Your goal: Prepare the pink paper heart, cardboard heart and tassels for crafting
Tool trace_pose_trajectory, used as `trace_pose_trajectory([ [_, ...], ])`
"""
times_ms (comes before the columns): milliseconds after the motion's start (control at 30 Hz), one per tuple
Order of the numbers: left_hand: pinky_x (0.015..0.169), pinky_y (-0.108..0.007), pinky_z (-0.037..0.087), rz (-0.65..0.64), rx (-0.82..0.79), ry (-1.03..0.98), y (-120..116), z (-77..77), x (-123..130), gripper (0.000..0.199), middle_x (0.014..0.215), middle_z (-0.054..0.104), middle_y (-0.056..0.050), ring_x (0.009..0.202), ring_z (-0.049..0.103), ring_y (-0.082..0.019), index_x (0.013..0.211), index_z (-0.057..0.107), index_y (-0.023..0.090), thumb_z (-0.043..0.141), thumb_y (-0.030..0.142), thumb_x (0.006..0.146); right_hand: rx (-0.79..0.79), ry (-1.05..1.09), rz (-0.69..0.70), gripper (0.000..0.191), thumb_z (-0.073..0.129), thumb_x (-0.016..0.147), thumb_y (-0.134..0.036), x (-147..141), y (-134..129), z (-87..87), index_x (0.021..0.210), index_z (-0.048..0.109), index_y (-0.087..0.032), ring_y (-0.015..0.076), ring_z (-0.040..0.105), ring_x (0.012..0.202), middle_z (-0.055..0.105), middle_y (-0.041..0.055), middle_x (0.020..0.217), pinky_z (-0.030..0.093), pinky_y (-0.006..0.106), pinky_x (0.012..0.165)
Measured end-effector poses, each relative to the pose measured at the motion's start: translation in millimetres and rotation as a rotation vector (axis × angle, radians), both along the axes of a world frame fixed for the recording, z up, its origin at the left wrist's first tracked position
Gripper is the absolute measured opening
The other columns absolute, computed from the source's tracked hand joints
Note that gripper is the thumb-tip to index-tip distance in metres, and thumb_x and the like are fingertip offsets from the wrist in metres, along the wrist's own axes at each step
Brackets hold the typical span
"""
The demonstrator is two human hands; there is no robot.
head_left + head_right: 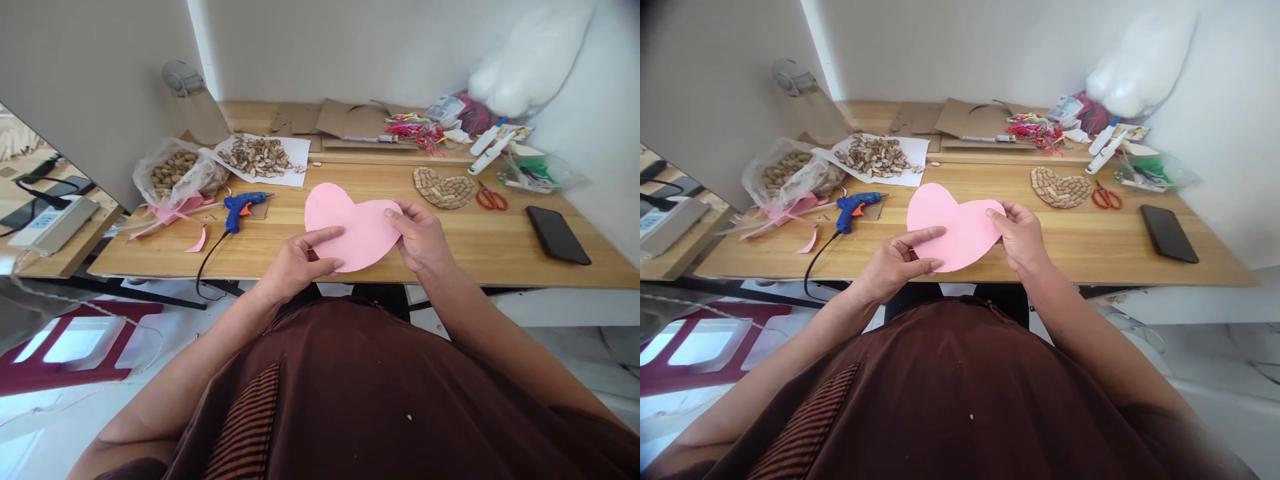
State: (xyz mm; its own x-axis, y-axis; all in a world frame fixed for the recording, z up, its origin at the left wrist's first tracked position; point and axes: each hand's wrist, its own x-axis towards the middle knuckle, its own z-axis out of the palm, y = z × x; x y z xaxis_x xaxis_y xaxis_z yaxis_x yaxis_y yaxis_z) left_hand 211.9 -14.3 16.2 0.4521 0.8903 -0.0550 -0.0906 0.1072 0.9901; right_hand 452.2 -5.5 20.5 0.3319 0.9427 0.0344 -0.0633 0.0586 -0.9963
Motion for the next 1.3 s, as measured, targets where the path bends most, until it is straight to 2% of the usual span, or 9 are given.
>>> trace_pose_trajectory([
  [167, 0.083, -0.036, 0.063, -0.003, 0.069, 0.071, 2, -7.4, -3, 0.065, 0.130, 0.073, -0.007, 0.094, 0.073, -0.022, 0.137, 0.068, 0.026, 0.086, 0.027, 0.075, -0.004, 0.013, 0.007, 0.034, 0.084, 0.065, -0.037, -1, -3, 3.7, 0.092, 0.069, -0.024, 0.0148, 0.059, 0.069, 0.070, -0.0002, 0.084, 0.045, 0.027, 0.054],
  [333, 0.092, -0.038, 0.061, 0.006, 0.149, 0.108, 2, -6.9, -3, 0.064, 0.140, 0.068, -0.007, 0.107, 0.071, -0.025, 0.138, 0.068, 0.024, 0.083, 0.025, 0.077, 0.006, 0.021, 0.015, 0.039, 0.086, 0.063, -0.036, -2, -4, 5.4, 0.095, 0.069, -0.023, 0.0125, 0.055, 0.063, 0.069, -0.0018, 0.079, 0.040, 0.025, 0.048],
  [467, 0.088, -0.034, 0.062, 0.013, 0.153, 0.092, 0, -4.8, -1, 0.061, 0.140, 0.068, -0.007, 0.103, 0.071, -0.023, 0.136, 0.069, 0.024, 0.083, 0.023, 0.077, 0.006, 0.068, 0.028, 0.044, 0.090, 0.061, -0.036, -1, -5, 5.0, 0.098, 0.070, -0.022, 0.0127, 0.059, 0.065, 0.073, -0.0015, 0.082, 0.044, 0.024, 0.050],
  [667, 0.078, -0.027, 0.062, 0.082, 0.121, -0.130, -5, -0.6, 6, 0.061, 0.146, 0.063, -0.011, 0.098, 0.070, -0.018, 0.136, 0.068, 0.021, 0.084, 0.024, 0.078, 0.030, 0.169, 0.027, 0.045, 0.095, 0.059, -0.035, 2, -5, 2.4, 0.097, 0.075, -0.025, 0.0135, 0.066, 0.076, 0.076, -0.0022, 0.089, 0.053, 0.024, 0.063],
  [733, 0.075, -0.025, 0.061, 0.122, 0.149, -0.194, -7, 0.8, 8, 0.075, 0.147, 0.061, -0.010, 0.094, 0.069, -0.016, 0.148, 0.057, 0.027, 0.083, 0.022, 0.078, 0.045, 0.202, 0.018, 0.044, 0.096, 0.057, -0.034, 3, -5, 2.7, 0.096, 0.075, -0.026, 0.0136, 0.068, 0.080, 0.077, -0.0025, 0.091, 0.056, 0.024, 0.068],
  [833, 0.071, -0.024, 0.061, 0.173, 0.163, -0.257, -8, 2.4, 11, 0.103, 0.139, 0.063, -0.010, 0.085, 0.068, -0.013, 0.163, 0.028, 0.036, 0.083, 0.021, 0.078, 0.064, 0.225, 0.007, 0.044, 0.098, 0.057, -0.033, 3, -6, 4.2, 0.094, 0.076, -0.026, 0.0129, 0.068, 0.080, 0.077, -0.0029, 0.092, 0.057, 0.023, 0.068],
  [933, 0.070, -0.024, 0.061, 0.195, 0.141, -0.298, -10, 4.4, 13, 0.110, 0.130, 0.066, -0.009, 0.082, 0.067, -0.012, 0.165, 0.017, 0.037, 0.084, 0.022, 0.078, 0.076, 0.235, 0.010, 0.044, 0.098, 0.057, -0.033, 3, -6, 4.7, 0.095, 0.077, -0.026, 0.0111, 0.068, 0.079, 0.077, -0.0037, 0.092, 0.057, 0.021, 0.069],
  [1100, 0.071, -0.025, 0.061, 0.166, 0.117, -0.389, -13, 8.1, 16, 0.100, 0.125, 0.066, -0.008, 0.078, 0.065, -0.010, 0.162, 0.031, 0.035, 0.084, 0.021, 0.078, 0.025, 0.278, 0.051, 0.041, 0.097, 0.060, -0.033, 3, -5, 0.8, 0.094, 0.076, -0.025, 0.0119, 0.070, 0.084, 0.079, -0.0038, 0.094, 0.059, 0.023, 0.078],
  [1300, 0.072, -0.021, 0.060, 0.165, 0.114, -0.449, -13, 11.7, 22, 0.085, 0.130, 0.067, -0.007, 0.078, 0.066, -0.008, 0.152, 0.050, 0.033, 0.086, 0.020, 0.076, -0.092, 0.356, 0.109, 0.044, 0.097, 0.061, -0.032, 3, -5, -1.8, 0.100, 0.078, -0.025, 0.0132, 0.071, 0.090, 0.080, -0.0035, 0.100, 0.060, 0.023, 0.081],
])
